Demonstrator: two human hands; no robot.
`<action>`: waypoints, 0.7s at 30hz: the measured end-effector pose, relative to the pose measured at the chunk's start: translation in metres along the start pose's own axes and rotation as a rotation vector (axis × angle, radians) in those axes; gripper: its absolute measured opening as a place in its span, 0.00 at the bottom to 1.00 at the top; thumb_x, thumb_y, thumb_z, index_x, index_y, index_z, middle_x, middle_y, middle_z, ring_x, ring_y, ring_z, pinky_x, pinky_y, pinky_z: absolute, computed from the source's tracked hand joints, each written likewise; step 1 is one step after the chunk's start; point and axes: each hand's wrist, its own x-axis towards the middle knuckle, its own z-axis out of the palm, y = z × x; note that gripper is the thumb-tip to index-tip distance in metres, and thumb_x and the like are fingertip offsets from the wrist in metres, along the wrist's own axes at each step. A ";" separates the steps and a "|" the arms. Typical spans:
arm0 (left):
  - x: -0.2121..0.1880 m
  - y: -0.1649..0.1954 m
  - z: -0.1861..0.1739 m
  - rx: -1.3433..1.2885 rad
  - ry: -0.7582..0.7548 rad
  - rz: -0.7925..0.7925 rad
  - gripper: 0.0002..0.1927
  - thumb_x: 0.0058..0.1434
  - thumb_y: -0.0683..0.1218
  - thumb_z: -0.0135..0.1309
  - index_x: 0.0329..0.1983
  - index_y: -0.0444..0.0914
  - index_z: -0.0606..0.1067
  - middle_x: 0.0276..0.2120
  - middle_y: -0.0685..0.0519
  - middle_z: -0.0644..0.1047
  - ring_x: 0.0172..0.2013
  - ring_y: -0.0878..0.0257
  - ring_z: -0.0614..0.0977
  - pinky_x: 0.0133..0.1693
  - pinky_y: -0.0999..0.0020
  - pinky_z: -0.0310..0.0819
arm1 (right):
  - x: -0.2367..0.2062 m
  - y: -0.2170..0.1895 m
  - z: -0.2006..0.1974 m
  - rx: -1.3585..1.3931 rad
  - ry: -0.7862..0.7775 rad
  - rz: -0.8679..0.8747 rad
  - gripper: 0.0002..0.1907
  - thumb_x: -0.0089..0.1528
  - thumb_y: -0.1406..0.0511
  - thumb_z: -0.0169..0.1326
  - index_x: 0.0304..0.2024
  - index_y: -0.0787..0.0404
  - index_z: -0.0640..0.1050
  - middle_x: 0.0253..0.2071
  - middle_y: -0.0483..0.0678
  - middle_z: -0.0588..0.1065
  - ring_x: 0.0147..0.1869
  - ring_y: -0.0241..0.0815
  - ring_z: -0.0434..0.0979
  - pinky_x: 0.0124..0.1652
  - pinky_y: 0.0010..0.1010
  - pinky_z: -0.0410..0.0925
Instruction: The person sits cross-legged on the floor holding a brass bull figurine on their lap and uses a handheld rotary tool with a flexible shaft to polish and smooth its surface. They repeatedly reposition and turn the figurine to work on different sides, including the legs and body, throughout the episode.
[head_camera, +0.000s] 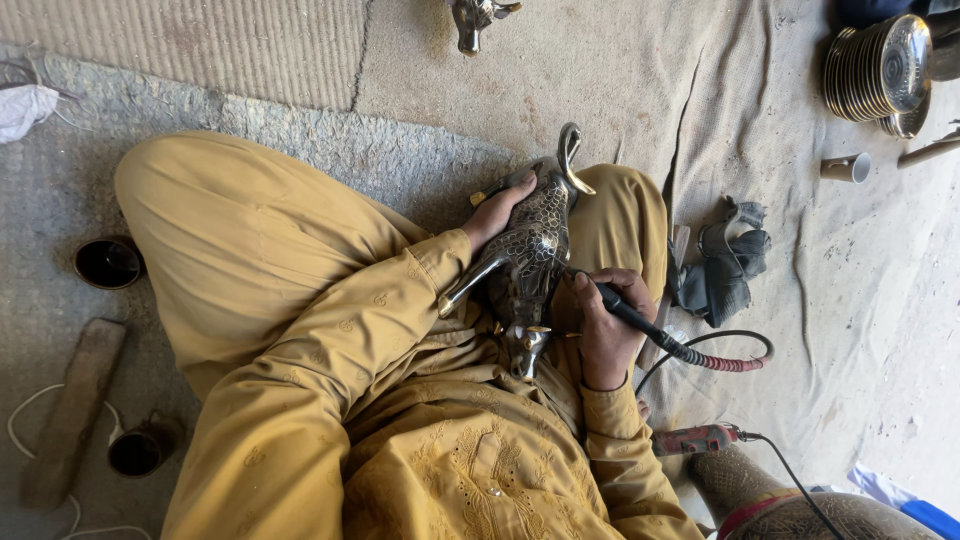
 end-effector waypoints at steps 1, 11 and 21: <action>0.000 0.001 0.000 -0.012 -0.009 0.002 0.25 0.71 0.63 0.47 0.46 0.36 0.76 0.33 0.53 0.80 0.29 0.65 0.82 0.36 0.70 0.79 | 0.000 0.000 0.000 -0.001 -0.004 -0.006 0.07 0.63 0.72 0.63 0.38 0.64 0.76 0.29 0.41 0.75 0.30 0.26 0.72 0.33 0.17 0.65; 0.004 -0.001 -0.006 0.031 0.003 0.020 0.26 0.70 0.64 0.48 0.47 0.37 0.77 0.33 0.54 0.79 0.31 0.65 0.81 0.38 0.70 0.77 | 0.000 0.004 -0.003 0.014 -0.041 -0.071 0.07 0.61 0.74 0.63 0.36 0.65 0.76 0.32 0.42 0.75 0.31 0.27 0.70 0.33 0.17 0.63; 0.001 0.002 -0.005 0.497 0.225 -0.074 0.40 0.61 0.75 0.43 0.43 0.35 0.81 0.33 0.50 0.81 0.33 0.62 0.84 0.42 0.70 0.78 | 0.002 -0.001 -0.003 -0.073 -0.061 -0.100 0.07 0.61 0.72 0.65 0.36 0.66 0.78 0.32 0.43 0.75 0.30 0.27 0.69 0.32 0.18 0.63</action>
